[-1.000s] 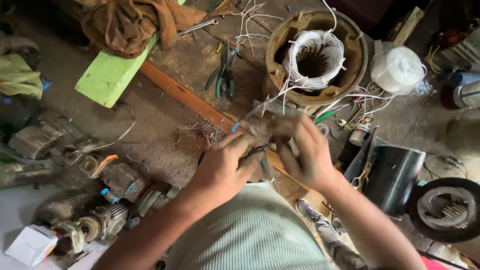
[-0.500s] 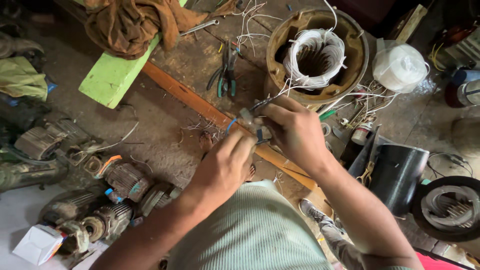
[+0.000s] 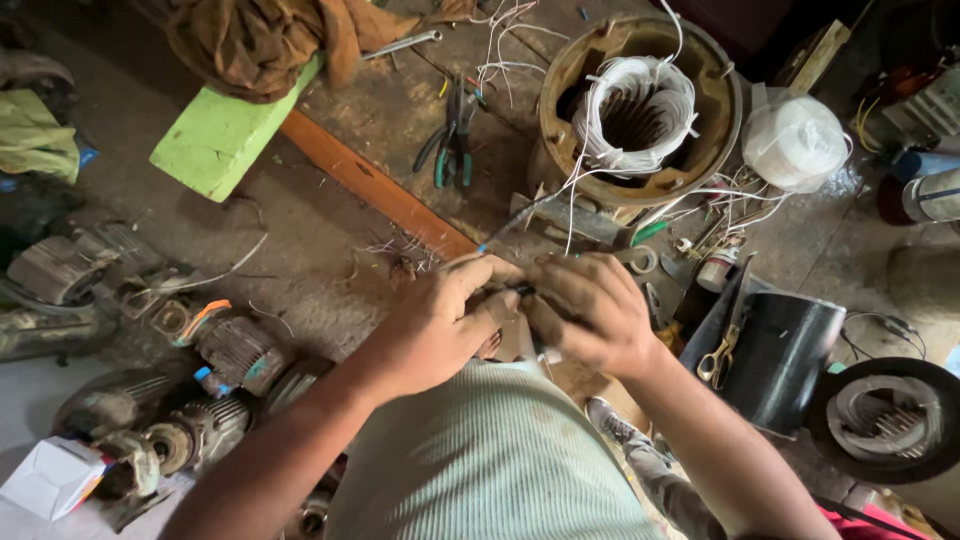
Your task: The person works on a motor stator with white coil windings on a workbench. They strip insulation from the ends of the coil wires by hand, twist and join wire ends, cut and grip wires with pliers, and handle a roll of black tape while preparing the winding leads.
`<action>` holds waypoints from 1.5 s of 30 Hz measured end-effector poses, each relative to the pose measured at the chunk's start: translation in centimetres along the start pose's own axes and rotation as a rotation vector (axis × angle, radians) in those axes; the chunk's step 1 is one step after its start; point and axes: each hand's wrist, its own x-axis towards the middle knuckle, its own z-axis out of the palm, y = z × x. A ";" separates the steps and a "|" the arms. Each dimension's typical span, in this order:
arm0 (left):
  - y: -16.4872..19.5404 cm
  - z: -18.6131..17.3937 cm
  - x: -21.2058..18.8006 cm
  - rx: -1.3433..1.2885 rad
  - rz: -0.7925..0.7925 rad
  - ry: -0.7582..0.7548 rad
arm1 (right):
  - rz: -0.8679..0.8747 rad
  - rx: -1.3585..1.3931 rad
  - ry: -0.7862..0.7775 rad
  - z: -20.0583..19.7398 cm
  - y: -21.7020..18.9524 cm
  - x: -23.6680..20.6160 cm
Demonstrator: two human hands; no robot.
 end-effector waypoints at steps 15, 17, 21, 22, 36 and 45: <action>-2.5 2.7 -0.3 0.808 0.552 0.310 | 0.639 0.129 -0.176 1.1 1.8 4.8; -2.3 2.8 -0.3 0.875 0.633 0.340 | 0.662 0.162 -0.160 0.8 1.6 4.5; -1.3 2.6 0.1 0.507 0.476 0.305 | 0.691 0.259 -0.082 -0.6 0.2 3.3; -1.1 2.2 0.3 0.431 0.395 0.236 | 0.683 0.289 -0.057 -0.9 -0.1 2.9; -1.6 1.9 -0.3 0.534 0.494 0.218 | 0.188 0.009 0.024 0.5 1.0 1.1; -2.7 2.6 -0.1 0.806 0.601 0.390 | 0.665 0.144 -0.186 1.1 1.9 5.3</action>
